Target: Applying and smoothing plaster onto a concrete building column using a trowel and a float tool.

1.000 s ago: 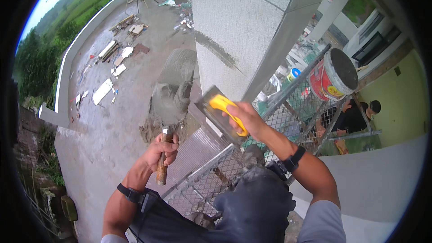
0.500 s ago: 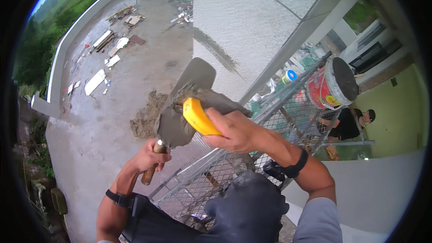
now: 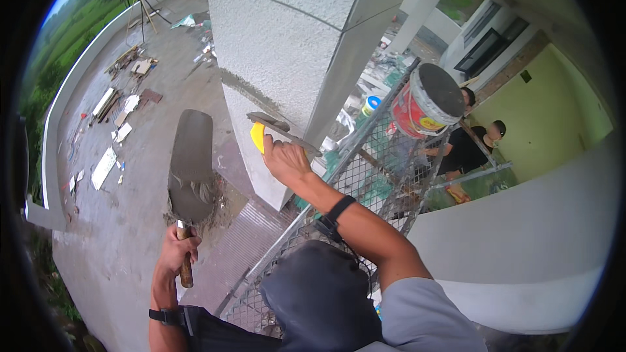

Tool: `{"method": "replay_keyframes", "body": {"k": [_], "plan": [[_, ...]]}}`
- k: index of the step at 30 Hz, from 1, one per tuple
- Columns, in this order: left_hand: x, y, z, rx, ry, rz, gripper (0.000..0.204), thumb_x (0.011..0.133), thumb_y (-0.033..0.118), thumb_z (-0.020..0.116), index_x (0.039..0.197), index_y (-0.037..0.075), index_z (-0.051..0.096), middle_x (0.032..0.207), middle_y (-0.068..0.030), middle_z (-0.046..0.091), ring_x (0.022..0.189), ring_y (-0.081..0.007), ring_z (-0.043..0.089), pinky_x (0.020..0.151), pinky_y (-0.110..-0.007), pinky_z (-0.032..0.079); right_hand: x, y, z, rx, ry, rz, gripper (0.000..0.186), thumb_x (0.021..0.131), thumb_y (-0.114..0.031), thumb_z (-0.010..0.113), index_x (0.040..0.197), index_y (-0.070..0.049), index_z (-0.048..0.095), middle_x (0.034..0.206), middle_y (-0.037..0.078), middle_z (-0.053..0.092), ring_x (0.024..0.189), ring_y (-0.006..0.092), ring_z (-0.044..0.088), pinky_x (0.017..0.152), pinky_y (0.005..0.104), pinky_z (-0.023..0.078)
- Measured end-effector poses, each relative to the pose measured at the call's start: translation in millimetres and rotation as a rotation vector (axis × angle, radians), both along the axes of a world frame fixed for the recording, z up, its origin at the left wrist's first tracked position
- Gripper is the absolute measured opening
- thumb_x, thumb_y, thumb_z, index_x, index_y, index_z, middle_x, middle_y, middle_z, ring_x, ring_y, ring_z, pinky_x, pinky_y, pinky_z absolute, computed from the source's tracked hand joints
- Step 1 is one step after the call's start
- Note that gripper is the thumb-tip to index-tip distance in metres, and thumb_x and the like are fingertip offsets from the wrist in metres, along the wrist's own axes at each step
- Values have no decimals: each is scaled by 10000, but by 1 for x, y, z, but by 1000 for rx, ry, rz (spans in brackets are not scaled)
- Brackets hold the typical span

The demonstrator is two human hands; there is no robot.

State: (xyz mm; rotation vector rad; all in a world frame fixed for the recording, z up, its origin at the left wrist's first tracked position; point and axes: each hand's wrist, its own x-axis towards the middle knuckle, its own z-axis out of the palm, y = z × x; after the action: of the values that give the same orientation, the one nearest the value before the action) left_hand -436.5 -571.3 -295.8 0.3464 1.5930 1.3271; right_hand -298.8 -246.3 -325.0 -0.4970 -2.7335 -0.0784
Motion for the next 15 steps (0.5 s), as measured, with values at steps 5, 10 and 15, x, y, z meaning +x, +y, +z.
{"method": "replay_keyframes", "body": {"k": [5,10,15], "plan": [[2,-4,8,101,18,6,163,763,-22,655,847,27,525,608,-25,528,437,-124,537,400,-263,448,-23,19,-18,22,-212,-228,277,900,-224,572,1001,10,466,625,182,640,590,340,671,555,458,513],[5,-8,11,154,12,12,170,772,-3,652,878,22,522,614,-26,528,444,-122,539,405,-267,451,-39,27,-5,-54,-222,-278,374,912,-263,548,1079,54,442,690,216,668,628,371,678,595,503,512],[6,-18,15,149,58,35,164,762,16,658,857,24,524,627,-21,522,442,-116,528,407,-264,446,-33,15,22,16,-188,-366,351,924,-281,526,1074,22,430,713,223,672,662,405,673,615,520,511]]}}
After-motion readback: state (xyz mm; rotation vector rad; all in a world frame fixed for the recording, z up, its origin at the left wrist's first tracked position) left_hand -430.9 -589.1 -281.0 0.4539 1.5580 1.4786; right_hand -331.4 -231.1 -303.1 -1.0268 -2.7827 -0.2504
